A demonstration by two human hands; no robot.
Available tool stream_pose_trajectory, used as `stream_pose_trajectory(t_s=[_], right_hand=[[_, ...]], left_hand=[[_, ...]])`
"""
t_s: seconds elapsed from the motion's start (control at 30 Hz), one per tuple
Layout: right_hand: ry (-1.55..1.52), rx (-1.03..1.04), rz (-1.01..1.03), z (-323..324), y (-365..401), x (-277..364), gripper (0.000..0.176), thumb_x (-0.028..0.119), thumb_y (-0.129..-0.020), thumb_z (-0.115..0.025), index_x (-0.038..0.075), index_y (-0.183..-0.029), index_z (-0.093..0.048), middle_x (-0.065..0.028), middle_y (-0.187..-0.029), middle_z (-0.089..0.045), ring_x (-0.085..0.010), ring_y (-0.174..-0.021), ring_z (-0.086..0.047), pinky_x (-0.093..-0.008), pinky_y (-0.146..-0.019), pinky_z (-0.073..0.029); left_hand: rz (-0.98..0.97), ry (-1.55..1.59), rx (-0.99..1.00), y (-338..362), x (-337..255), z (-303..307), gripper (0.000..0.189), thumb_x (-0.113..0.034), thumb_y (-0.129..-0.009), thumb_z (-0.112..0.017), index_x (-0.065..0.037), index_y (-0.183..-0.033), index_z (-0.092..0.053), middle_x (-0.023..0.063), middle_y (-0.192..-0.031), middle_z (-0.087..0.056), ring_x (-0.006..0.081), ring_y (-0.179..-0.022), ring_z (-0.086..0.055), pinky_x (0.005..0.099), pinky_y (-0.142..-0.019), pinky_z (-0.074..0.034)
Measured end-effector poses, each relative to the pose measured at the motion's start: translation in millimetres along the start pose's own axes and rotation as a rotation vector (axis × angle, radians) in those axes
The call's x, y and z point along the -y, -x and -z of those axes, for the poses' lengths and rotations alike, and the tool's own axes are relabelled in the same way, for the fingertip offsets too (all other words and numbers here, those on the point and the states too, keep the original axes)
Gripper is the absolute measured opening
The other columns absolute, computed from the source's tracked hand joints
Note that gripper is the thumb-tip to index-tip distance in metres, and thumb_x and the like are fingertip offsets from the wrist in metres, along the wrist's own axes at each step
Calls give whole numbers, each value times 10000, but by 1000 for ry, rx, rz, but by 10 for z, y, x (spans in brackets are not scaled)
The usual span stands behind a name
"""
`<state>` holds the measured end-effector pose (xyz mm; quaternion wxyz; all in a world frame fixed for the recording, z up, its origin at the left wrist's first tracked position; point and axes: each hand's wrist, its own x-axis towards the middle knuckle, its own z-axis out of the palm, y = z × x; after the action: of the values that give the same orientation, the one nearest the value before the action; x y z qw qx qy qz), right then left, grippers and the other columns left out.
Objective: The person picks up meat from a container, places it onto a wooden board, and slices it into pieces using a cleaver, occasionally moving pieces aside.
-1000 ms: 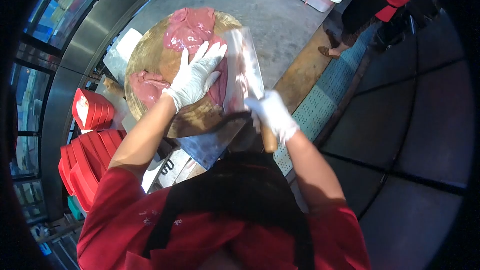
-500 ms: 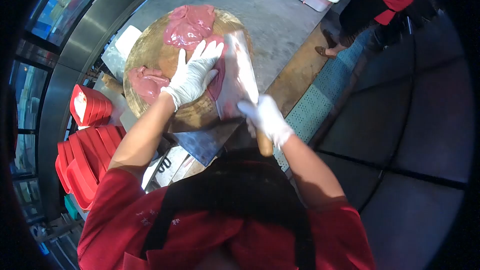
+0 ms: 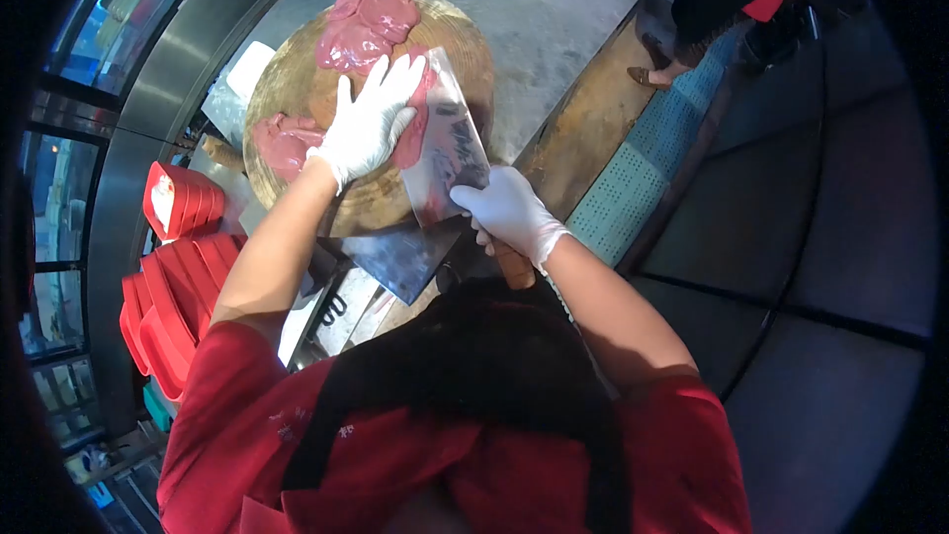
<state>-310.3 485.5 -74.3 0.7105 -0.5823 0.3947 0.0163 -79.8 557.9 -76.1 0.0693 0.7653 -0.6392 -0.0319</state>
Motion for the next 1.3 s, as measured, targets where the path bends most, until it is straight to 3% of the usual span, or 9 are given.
stream_pose_trajectory(t_s=[0.27,0.33,0.37,0.47,0.5,0.6,0.73,1.03,1.3], right_hand=[[-16,171,-71,-41,432,-292,249,232,-907,-629,-4,-831,-608,-43,-583,-542,-153,-435,-555,-315,-401,-465],[38,232,-67,34,494,-279,275,243,-888,-644,-31,-877,-619,-65,-610,-573,-162,-456,-584,-314,-411,-474],[140,282,-72,57,568,-207,302,252,-876,-652,-46,-916,-623,-79,-632,-592,-169,-465,-595,-317,-420,-482],[308,308,-54,73,571,-186,396,277,-848,-673,-78,-1019,-623,-112,-695,-640,-184,-497,-626,-324,-457,-508],[312,346,4,65,559,-143,401,279,-849,-673,-81,-1018,-618,-114,-698,-642,-185,-504,-629,-325,-469,-515],[333,410,56,-17,537,79,413,285,-865,-670,-94,-1011,-596,-121,-705,-644,-187,-521,-638,-320,-491,-523],[381,369,86,-198,423,139,311,252,-884,-699,-34,-987,-632,-54,-633,-587,-132,-477,-570,-293,-449,-471],[260,351,16,-419,262,99,301,219,-917,-656,-69,-983,-594,-83,-632,-605,-152,-467,-589,-301,-408,-464],[116,266,-61,-26,648,-101,215,179,-919,-664,-17,-970,-591,-45,-648,-571,-120,-494,-567,-283,-433,-462]], left_hand=[[-80,-183,-22,466,60,-50,643,-351,-1016,-505,-217,-1597,-264,92,-1637,-296,390,-1505,-247,713,-1136,-204],[-35,-5,-1,525,84,26,638,-310,-994,-576,-197,-1575,-337,112,-1585,-394,391,-1498,-286,601,-1172,-258],[-112,219,-145,548,157,39,748,-326,-916,-697,-221,-1574,-356,130,-1358,-599,371,-1283,-541,462,-1101,-398],[254,527,92,617,113,557,833,-282,-870,-767,-190,-1584,-349,71,-1044,-660,222,-996,-633,321,-942,-483],[221,758,89,621,314,534,813,-271,-856,-790,-154,-1561,-402,-21,-872,-591,94,-790,-543,241,-784,-473],[393,1201,164,788,623,711,563,-197,-838,-798,-57,-1359,-639,-77,-867,-604,26,-696,-457,178,-625,-363],[327,1179,-17,952,908,749,427,-158,-845,-775,9,-1228,-689,5,-1123,-717,37,-771,-544,185,-672,-414],[487,1067,-278,1002,1351,551,296,-41,-909,-676,-9,-1202,-702,23,-1046,-735,79,-814,-640,222,-743,-512],[268,12,-538,675,1367,471,388,-113,-872,-692,-99,-1261,-685,156,-1118,-703,318,-1024,-668,403,-945,-510]])
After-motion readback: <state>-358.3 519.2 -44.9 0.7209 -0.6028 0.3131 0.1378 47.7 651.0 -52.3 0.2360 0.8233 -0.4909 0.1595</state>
